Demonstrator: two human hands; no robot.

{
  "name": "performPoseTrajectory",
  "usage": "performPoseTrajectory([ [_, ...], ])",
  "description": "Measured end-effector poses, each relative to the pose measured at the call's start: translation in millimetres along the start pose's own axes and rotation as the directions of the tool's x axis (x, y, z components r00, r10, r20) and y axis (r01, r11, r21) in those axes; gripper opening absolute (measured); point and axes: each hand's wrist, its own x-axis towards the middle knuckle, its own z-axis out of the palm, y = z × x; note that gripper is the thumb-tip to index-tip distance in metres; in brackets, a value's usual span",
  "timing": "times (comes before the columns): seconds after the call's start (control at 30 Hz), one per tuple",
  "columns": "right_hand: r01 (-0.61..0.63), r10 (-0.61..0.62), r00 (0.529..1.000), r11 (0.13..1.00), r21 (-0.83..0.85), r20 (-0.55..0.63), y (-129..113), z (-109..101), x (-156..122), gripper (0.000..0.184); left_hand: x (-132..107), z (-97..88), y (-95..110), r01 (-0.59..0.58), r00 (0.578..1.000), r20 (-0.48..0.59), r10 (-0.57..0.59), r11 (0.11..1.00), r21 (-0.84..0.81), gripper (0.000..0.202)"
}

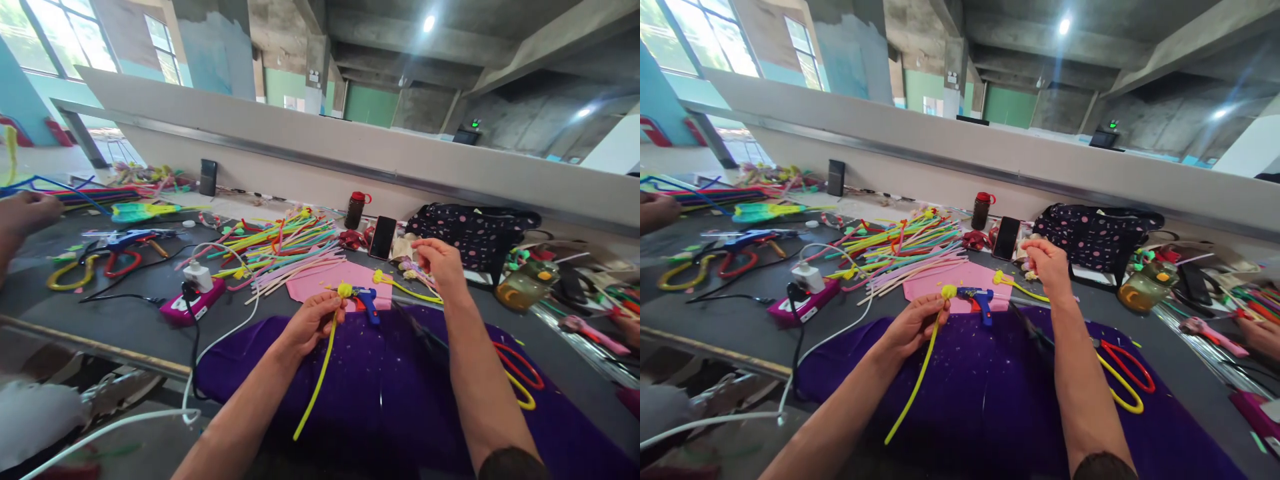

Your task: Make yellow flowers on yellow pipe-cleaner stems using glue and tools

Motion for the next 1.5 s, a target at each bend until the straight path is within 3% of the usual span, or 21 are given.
performPoseTrajectory([
  [0.27, 0.111, -0.031, 0.947, 0.965, -0.236, 0.320, 0.9, 54.6, -18.0, 0.027, -0.4, 0.2, 0.4, 0.011, 1.000, -0.022, -0.011, 1.000, -0.005, 0.017],
  [0.4, 0.169, -0.025, 0.921, 0.925, -0.341, 0.389, 8.9, 63.4, -21.3, 0.031, -0.8, 1.0, 0.9, 0.010, 1.000, -0.026, -0.011, 1.000, -0.013, 0.016],
  [0.5, 0.214, -0.037, 0.909, 0.896, -0.388, 0.416, 14.6, 62.1, -18.5, 0.022, -0.3, 0.9, 1.9, 0.025, 0.999, -0.034, -0.025, 1.000, -0.001, 0.016],
  [0.7, 0.197, -0.005, 0.933, 0.843, -0.500, 0.359, 31.2, 55.5, -12.0, 0.017, 1.1, -0.1, 2.3, 0.026, 0.999, -0.033, -0.026, 1.000, -0.007, 0.016],
  [0.83, 0.149, 0.032, 0.951, 0.823, -0.548, 0.307, 39.4, 51.8, -9.8, 0.030, 1.1, -0.7, 1.6, 0.010, 1.000, -0.029, -0.010, 1.000, 0.006, 0.016],
  [0.97, 0.126, -0.021, 0.981, 0.821, -0.556, 0.191, 34.5, 40.1, -4.9, 0.020, 1.0, -0.9, 2.2, 0.009, 1.000, -0.024, -0.009, 1.000, 0.011, 0.016],
  [1.17, 0.057, -0.019, 0.997, 0.856, -0.514, 0.078, 15.5, 4.1, -3.4, 0.035, -0.2, 0.8, 2.5, 0.030, 0.999, -0.034, -0.030, 1.000, 0.008, 0.018],
  [1.37, 0.034, 0.076, 0.982, 0.831, -0.554, 0.175, 4.2, -26.5, -37.2, 0.042, -0.9, 1.1, 0.5, 0.044, 0.998, -0.049, -0.044, 0.999, -0.007, 0.019],
  [1.5, 0.049, 0.146, 0.960, 0.752, -0.657, 0.240, 9.3, -44.0, -81.5, 0.031, -0.3, 0.2, 0.2, 0.027, 0.998, -0.050, -0.028, 0.999, -0.026, 0.019],
])
